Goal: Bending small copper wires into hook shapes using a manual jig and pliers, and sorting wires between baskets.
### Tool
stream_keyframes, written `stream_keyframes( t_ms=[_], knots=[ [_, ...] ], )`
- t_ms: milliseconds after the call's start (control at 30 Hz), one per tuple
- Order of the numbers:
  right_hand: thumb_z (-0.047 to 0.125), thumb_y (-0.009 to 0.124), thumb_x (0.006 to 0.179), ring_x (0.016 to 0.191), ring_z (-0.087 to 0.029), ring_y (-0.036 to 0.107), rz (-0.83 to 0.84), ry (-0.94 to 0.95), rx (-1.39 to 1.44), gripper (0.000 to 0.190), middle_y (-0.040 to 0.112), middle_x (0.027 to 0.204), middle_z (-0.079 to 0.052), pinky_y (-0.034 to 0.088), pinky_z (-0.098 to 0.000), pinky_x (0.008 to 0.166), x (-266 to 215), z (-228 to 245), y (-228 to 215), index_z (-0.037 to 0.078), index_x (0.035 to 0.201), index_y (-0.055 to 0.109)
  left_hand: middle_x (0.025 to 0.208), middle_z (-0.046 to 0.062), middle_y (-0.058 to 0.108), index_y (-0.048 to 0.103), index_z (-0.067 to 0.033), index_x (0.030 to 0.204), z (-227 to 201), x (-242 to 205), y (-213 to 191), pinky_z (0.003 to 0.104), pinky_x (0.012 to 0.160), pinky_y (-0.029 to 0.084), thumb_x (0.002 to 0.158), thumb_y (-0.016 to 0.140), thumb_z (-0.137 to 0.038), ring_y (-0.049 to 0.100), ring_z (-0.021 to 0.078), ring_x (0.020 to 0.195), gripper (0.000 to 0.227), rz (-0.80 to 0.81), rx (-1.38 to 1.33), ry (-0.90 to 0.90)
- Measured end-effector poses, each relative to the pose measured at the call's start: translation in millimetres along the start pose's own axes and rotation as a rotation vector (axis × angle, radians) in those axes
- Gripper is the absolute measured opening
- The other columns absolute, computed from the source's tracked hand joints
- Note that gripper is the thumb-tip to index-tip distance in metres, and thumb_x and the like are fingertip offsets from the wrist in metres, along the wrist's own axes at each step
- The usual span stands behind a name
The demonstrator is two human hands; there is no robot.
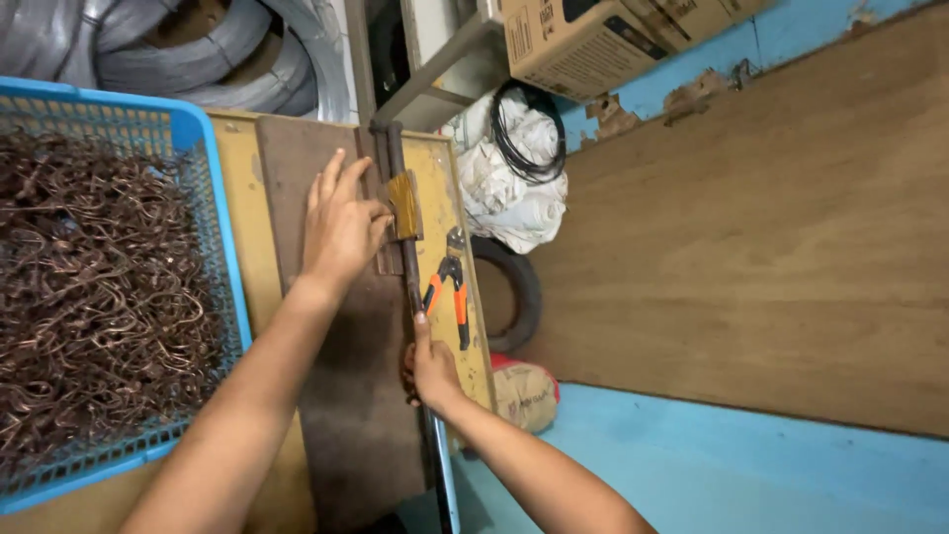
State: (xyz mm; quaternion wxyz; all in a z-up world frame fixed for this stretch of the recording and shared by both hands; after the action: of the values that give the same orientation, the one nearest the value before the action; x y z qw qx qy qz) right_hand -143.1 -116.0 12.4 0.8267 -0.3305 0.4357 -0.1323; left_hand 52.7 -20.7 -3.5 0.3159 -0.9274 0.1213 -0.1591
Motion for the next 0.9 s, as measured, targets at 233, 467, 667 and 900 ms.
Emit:
stream_keyframes(
  t_ms=[233, 467, 667, 900],
  knots=[
    [0.077, 0.02, 0.102, 0.074, -0.036, 0.072, -0.015, -0.033, 0.045, 0.094, 0.067, 0.074, -0.025, 0.06, -0.0385, 0.045, 42, -42, 7, 0.001, 0.07, 0.066, 0.156, 0.012, 0.052, 0.081, -0.0213, 0.088, -9, 5, -3, 0.066, 0.122, 0.0, 0.088, 0.078, -0.022, 0.02, 0.0392, 0.157, 0.004, 0.013, 0.031, -0.057],
    [0.076, 0.021, 0.103, 0.057, -0.032, 0.066, -0.014, -0.059, 0.081, 0.09, 0.058, 0.058, -0.02, 0.057, -0.0344, 0.035, 48, -49, 8, 0.006, 0.058, 0.058, 0.169, 0.016, 0.039, 0.08, -0.0163, 0.083, -23, -1, -19, 0.073, 0.111, -0.02, 0.084, 0.08, -0.012, 0.005, 0.0415, 0.16, 0.004, -0.053, -0.005, -0.087],
    [0.076, 0.024, 0.103, 0.05, -0.029, 0.064, -0.004, -0.049, 0.115, 0.09, 0.057, 0.054, -0.018, 0.056, -0.0319, 0.031, 49, -52, 9, 0.007, 0.055, 0.057, 0.171, 0.015, 0.035, 0.08, -0.0155, 0.083, -21, -3, -14, 0.075, 0.11, -0.02, 0.082, 0.081, -0.011, 0.001, 0.0418, 0.16, 0.005, -0.04, 0.028, -0.101],
    [0.075, 0.025, 0.104, 0.047, -0.026, 0.061, 0.019, -0.058, 0.153, 0.088, 0.055, 0.051, -0.017, 0.057, -0.0304, 0.029, 49, -51, 8, 0.007, 0.056, 0.056, 0.171, 0.012, 0.034, 0.079, -0.0133, 0.083, -28, 1, -22, 0.072, 0.112, -0.023, 0.083, 0.077, -0.005, -0.001, 0.0362, 0.16, 0.008, -0.012, -0.04, -0.187]
  ],
)
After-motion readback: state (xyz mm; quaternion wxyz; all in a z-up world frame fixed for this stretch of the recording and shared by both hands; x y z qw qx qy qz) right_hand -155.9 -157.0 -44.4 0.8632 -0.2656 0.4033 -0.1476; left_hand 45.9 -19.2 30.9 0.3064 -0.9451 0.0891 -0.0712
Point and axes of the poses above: each hand's wrist, its own x-axis towards the middle knuckle, its own y-axis out of the palm, z = x × y, the point moved 5 cm from there along x, towards the middle knuckle
